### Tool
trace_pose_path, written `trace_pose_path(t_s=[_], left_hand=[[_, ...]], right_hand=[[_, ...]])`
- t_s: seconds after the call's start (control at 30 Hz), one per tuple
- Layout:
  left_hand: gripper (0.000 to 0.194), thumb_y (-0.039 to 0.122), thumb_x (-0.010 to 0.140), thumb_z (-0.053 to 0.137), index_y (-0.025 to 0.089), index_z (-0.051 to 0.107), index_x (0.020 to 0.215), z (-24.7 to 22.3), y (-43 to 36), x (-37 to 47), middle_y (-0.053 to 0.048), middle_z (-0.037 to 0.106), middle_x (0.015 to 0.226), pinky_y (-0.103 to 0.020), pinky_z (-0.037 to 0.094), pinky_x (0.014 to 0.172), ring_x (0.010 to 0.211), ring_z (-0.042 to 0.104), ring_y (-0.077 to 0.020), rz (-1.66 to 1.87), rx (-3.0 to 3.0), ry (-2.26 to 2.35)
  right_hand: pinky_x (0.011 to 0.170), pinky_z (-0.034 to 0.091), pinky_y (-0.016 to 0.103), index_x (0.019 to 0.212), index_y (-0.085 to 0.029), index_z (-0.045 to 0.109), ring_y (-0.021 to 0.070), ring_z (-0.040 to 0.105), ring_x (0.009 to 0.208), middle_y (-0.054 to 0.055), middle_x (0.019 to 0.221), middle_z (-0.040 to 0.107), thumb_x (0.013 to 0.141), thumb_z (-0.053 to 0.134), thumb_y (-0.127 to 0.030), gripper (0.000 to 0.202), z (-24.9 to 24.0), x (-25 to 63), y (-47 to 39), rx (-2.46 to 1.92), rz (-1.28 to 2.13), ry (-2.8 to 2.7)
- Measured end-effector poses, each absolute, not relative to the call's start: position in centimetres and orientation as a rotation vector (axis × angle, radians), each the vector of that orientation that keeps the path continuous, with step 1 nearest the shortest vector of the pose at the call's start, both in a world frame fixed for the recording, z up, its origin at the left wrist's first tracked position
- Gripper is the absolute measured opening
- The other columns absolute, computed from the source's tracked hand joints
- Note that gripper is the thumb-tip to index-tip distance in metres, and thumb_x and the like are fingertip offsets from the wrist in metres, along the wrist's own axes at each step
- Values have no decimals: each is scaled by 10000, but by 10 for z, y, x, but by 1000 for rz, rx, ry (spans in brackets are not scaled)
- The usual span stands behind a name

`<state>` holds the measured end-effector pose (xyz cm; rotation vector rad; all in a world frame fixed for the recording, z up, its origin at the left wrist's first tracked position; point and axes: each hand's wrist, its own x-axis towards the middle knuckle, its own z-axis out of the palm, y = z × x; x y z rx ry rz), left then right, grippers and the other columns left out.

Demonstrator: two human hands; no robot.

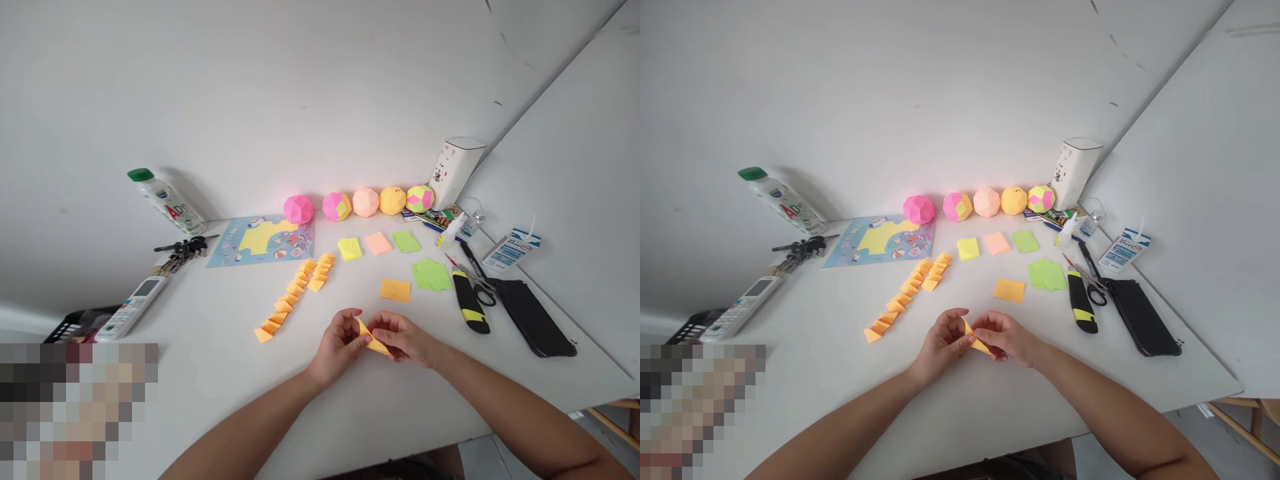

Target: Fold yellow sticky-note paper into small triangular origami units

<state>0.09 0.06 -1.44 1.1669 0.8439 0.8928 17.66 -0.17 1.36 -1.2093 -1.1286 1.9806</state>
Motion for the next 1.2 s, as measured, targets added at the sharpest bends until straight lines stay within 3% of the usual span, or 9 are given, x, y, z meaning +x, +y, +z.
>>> trace_pose_path(t_s=[0.17, 0.33, 0.5, 0.6, 0.73, 0.83, 1.2], left_hand=[[414, 349, 739, 645, 209, 439, 1070, -14, 1, -1, 66, 378, 657, -211, 355, 541, 557, 388, -63, 864, 1215, 847], [410, 371, 742, 638, 203, 445, 1061, -8, 2, -2, 50, 406, 685, -214, 361, 542, 581, 409, -72, 837, 1103, 801], [363, 351, 767, 614, 201, 451, 1055, -3, 3, -4, 55, 374, 657, -222, 382, 565, 598, 433, -85, 838, 990, 747], [331, 339, 795, 584, 216, 430, 1061, -5, 1, -4, 39, 417, 701, -231, 401, 597, 641, 460, -97, 851, 1013, 710], [281, 333, 828, 540, 253, 390, 1052, -8, -3, -2, -15, 495, 914, -274, 438, 700, 813, 511, -133, 872, 1113, 658], [260, 342, 827, 536, 227, 446, 1042, -9, -4, -1, -27, 525, 908, -293, 439, 725, 810, 517, -141, 821, 1236, 698], [457, 379, 711, 661, 205, 547, 1118, -7, -1, -2, -61, 538, 980, -343, 468, 794, 896, 530, -186, 878, 1111, 833]], right_hand=[[354, 201, 167, 898, -169, 578, 35, 336, 376, -84, 470, 444, 665, 693, -476, 402, 17, 178, -1, -1222, 2045, -1105], [377, 183, 173, 866, -163, 568, 19, 310, 387, -79, 521, 478, 603, 768, -372, 391, 18, 182, 2, -1236, 2029, -1092], [373, 195, 177, 643, -165, 489, 35, 293, 380, -91, 402, 420, 677, 713, -346, 290, 15, 183, 3, -1275, 1940, -1176], [359, 206, 172, 640, -176, 471, 45, 304, 379, -90, 399, 428, 692, 689, -354, 287, 12, 181, 2, -1326, 1849, -1191], [348, 207, 167, 661, -175, 479, 45, 302, 372, -87, 409, 434, 719, 653, -364, 263, 10, 179, -1, -1358, 1789, -1226], [351, 220, 168, 686, -173, 497, 47, 299, 375, -87, 416, 425, 737, 636, -364, 241, 8, 179, -2, -1356, 1768, -1259], [434, 312, 201, 718, -154, 557, 63, 375, 460, -48, 557, 472, 704, 667, -408, 276, 12, 179, -2, -1326, 1587, -1344]])
